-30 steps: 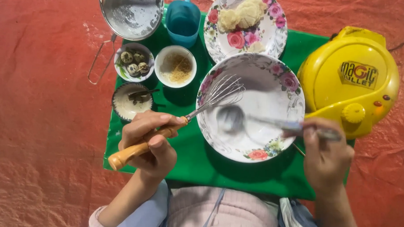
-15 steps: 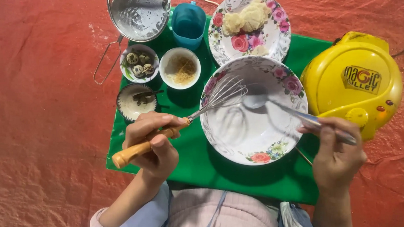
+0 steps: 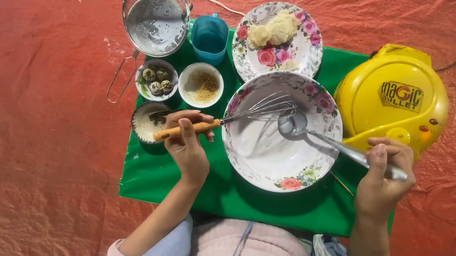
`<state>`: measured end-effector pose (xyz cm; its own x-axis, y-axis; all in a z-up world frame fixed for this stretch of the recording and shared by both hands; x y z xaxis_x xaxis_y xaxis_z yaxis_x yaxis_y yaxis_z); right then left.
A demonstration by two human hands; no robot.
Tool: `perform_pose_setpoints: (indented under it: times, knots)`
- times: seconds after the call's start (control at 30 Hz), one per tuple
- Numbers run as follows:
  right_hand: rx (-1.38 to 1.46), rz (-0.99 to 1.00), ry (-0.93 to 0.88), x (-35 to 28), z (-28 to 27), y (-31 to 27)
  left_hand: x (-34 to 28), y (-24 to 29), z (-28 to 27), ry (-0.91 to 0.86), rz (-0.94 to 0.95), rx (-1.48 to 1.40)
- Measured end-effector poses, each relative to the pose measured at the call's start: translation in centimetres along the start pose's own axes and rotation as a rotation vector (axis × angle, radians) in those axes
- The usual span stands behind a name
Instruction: Preparing batter by cracking quail eggs and whisking in a bowl, then cooking the mixture in a small electric pastry maker.
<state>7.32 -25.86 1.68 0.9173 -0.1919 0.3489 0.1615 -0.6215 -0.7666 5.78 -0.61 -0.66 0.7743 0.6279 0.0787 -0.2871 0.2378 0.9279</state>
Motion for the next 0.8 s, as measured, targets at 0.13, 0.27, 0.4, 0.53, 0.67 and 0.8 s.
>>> perform_pose_setpoints:
  times: [0.13,0.27,0.4,0.53,0.67,0.8]
  knots:
    - [0.431,0.212,0.011,-0.4,1.1,0.9,0.0,-1.3,0.1,-0.001,-0.019,-0.036]
    - [0.714,0.191,-0.024,-0.8,2.3,-0.9,-0.1,-2.1,0.0,0.04,-0.098,-0.037]
    - [0.666,0.107,-0.034,-1.1,2.8,-1.3,0.1,-2.5,-0.2,0.06,-0.086,0.006]
    - [0.613,0.064,-0.052,-1.4,2.8,-1.5,-0.2,-3.1,-0.4,0.051,-0.083,-0.002]
    - [0.576,0.067,-0.086,-1.1,2.9,-2.3,-0.9,-3.4,-0.3,0.018,-0.142,0.005]
    - [0.507,0.038,-0.093,-1.0,2.9,-2.9,-1.0,-3.6,0.2,-0.019,-0.225,0.121]
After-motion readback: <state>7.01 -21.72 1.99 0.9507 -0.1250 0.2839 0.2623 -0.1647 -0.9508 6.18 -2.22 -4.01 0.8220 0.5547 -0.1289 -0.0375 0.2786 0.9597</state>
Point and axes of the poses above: each hand's wrist, its own x-axis towards the middle knuckle, its own z-axis out of the palm, y = z × x, the point moved 1 cm from there along x, towards the middle knuckle, and after that the axes turned 4 degrees about y, right-handed, at the moved point
